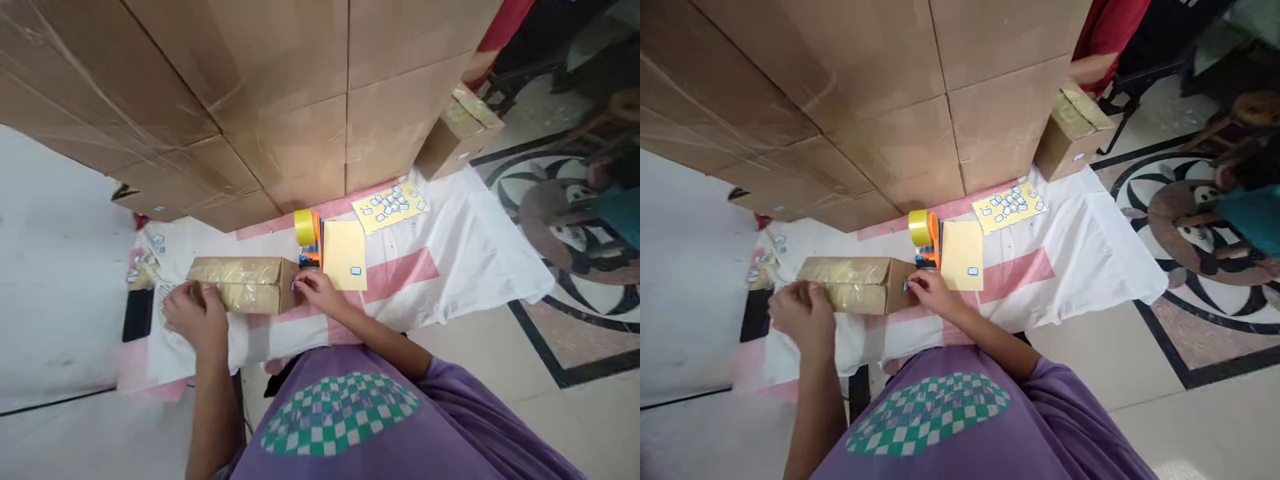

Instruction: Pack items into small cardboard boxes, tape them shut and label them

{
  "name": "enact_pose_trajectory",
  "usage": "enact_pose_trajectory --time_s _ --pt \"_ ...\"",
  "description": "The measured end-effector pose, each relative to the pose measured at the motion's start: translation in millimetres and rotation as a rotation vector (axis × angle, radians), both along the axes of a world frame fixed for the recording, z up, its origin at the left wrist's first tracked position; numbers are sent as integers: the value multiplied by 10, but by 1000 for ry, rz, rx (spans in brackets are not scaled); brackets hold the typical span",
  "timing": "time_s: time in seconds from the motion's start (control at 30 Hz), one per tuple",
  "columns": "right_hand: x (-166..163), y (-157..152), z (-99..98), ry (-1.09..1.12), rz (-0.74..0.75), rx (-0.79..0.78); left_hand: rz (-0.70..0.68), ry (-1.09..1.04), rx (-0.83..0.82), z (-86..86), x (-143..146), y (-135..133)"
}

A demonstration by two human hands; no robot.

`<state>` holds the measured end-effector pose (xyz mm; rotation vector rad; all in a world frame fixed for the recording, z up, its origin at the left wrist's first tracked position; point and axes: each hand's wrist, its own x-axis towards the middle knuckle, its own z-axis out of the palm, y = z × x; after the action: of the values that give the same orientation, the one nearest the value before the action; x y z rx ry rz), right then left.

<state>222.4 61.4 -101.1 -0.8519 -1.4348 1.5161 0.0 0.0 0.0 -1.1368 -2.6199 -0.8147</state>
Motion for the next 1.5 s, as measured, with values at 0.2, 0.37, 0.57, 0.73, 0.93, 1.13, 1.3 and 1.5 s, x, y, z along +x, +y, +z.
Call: enact_pose_trajectory --time_s 0.2,0.37,0.57,0.73,0.93,1.13,1.3,1.5 --pt "-57 0 -3 28 -26 -111 48 11 -22 -50 41 45" --pt "-109 -71 31 -34 -177 -157 56 35 -78 -49 93 29" --pt "-83 -420 5 -78 -101 -52 54 41 -100 -93 104 10" --pt "-23 -461 -38 -156 81 -40 58 39 -111 -86 101 24" --pt "175 -308 -7 -389 310 79 58 34 -128 -82 106 39" --pt "171 -227 81 -610 338 406 -15 -52 32 -124 52 -26" --pt "-91 55 188 -600 306 641 -128 -98 65 -221 -199 -141" --pt "-16 279 618 -384 320 789 -228 -376 304 -409 -580 -481"
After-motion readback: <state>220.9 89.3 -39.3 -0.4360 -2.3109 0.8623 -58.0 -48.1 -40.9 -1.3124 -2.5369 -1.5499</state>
